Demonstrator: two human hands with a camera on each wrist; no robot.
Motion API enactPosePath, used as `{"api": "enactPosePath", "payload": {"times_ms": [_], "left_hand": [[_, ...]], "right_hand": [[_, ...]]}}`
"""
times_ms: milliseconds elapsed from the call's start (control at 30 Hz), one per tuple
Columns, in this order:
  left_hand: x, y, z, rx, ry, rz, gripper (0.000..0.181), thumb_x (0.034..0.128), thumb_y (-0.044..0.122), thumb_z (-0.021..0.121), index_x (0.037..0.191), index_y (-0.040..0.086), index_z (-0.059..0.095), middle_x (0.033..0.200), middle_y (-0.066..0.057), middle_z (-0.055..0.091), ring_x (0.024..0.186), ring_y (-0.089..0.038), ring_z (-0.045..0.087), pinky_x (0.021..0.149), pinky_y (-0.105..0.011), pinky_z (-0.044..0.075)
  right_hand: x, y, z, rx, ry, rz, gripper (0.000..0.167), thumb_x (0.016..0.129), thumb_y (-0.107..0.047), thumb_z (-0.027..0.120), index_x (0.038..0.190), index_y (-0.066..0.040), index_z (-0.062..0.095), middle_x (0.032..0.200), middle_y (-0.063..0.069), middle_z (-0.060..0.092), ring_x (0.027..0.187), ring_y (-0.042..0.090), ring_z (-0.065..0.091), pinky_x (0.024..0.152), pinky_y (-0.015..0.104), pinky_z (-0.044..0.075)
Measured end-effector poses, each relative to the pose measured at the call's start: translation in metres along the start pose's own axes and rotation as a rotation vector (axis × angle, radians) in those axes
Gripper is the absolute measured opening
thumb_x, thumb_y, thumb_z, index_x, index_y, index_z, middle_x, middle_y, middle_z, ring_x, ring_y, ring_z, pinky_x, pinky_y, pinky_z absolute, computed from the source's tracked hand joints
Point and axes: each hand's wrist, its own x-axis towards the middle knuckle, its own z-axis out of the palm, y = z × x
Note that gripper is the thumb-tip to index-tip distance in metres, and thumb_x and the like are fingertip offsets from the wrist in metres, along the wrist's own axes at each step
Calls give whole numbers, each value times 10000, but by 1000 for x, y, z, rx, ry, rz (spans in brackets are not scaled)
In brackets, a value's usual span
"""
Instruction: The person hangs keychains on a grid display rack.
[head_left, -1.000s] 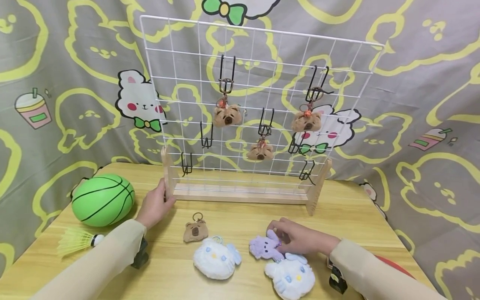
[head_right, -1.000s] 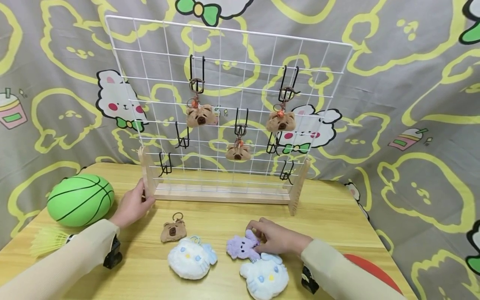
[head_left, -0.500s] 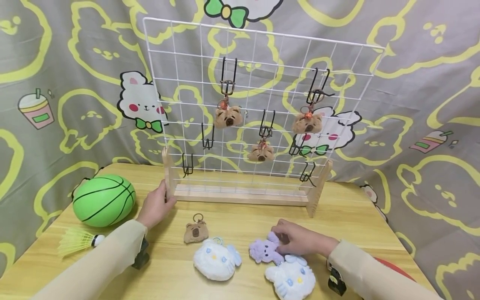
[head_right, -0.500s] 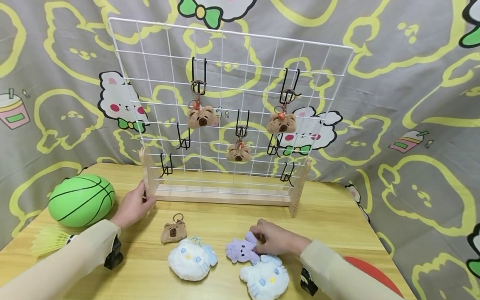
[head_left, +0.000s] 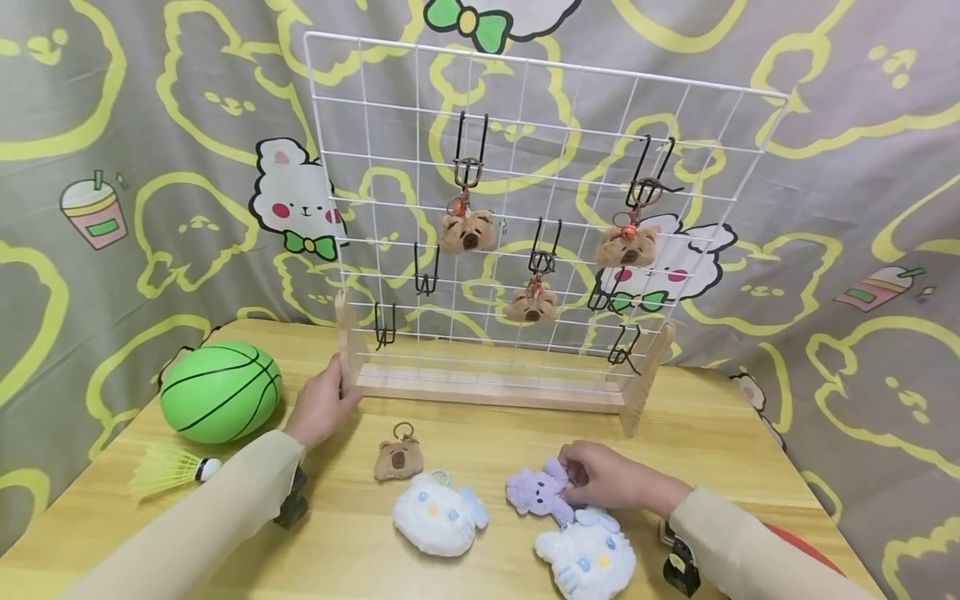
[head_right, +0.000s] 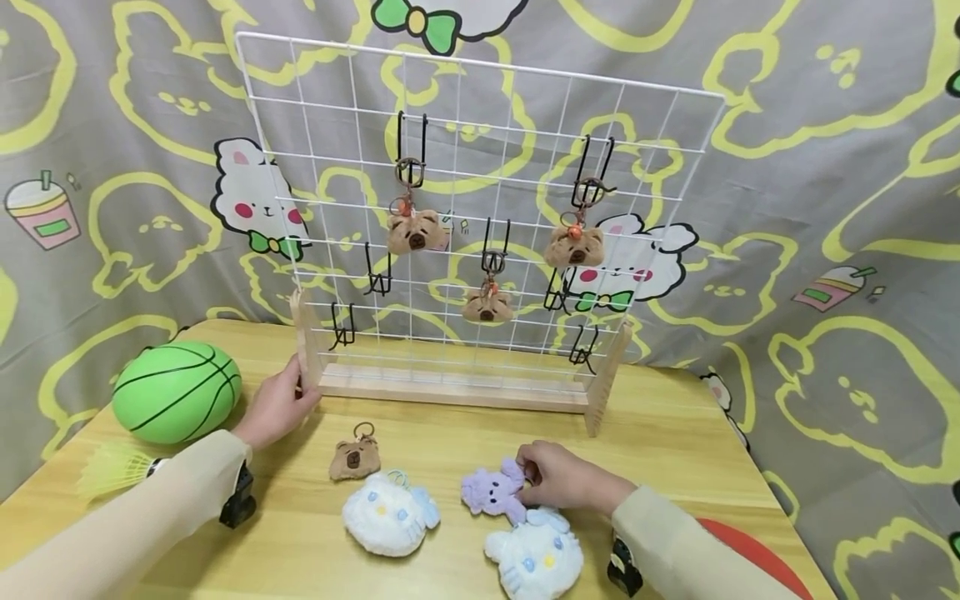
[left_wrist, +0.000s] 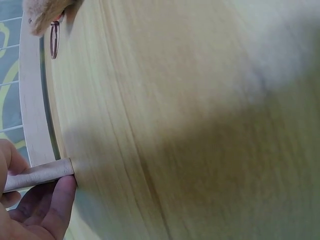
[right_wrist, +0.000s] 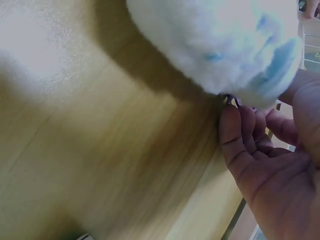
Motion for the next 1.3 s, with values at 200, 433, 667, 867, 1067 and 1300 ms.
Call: {"api": "enactPosePath", "payload": {"times_ms": [200, 433, 667, 867, 1067, 1300], "left_hand": [[2, 2, 1, -1, -1, 9, 462, 965, 87, 582, 1378, -73, 449, 1163, -351, 690, 952, -413, 690, 813, -559, 583], [0, -1, -1, 1, 11, 17, 431, 960, 86, 589, 1344, -65, 466, 1137, -332, 702, 952, -408, 689, 845, -584, 572], [-2, -1, -1, 1, 7, 6, 448, 961, 92, 597, 1360, -63, 463, 1121, -329, 706, 934, -411, 698, 808, -568, 580], [3, 1, 1, -5, -15, -8, 432, 962, 109, 607, 1340, -48, 468, 970, -240, 701, 816, -317, 654, 696, -441, 560], [2, -1, 1, -31, -36, -27, 466, 972, 103, 610, 1382, -51, 450, 991, -257, 702, 776, -277, 661, 618, -332, 534], [2, -1, 0, -37, -45, -36, 503, 979, 107, 607, 1426, -45, 432, 1038, -284, 710, 744, -252, 664, 594, -312, 528]], "right_hand": [[-5, 5, -5, 60, 12, 1, 175, 934, -153, 757, 894, -71, 607, 806, -36, 564, 744, 8, 490, 652, 203, 445], [-11, 12, -10, 232, -26, -10, 116, 1019, -106, 633, 993, -7, 688, 907, 98, 723, 799, 34, 643, 724, 215, 561], [-13, 16, -11, 292, 46, -65, 167, 1058, -125, 580, 1028, 7, 678, 997, 175, 747, 868, 99, 696, 762, 292, 614], [-14, 12, -14, 386, 143, -81, 206, 1103, -120, 478, 1087, 50, 593, 1209, 287, 721, 1077, 95, 732, 927, 335, 621], [-7, 1, -15, 501, 206, -87, 306, 1148, -202, 370, 1167, 70, 511, 1302, 305, 678, 1179, 97, 713, 996, 273, 589], [4, -19, -14, 638, 280, -88, 341, 1148, -239, 377, 1227, 77, 476, 1333, 304, 668, 1173, 114, 727, 953, 326, 616]]}}
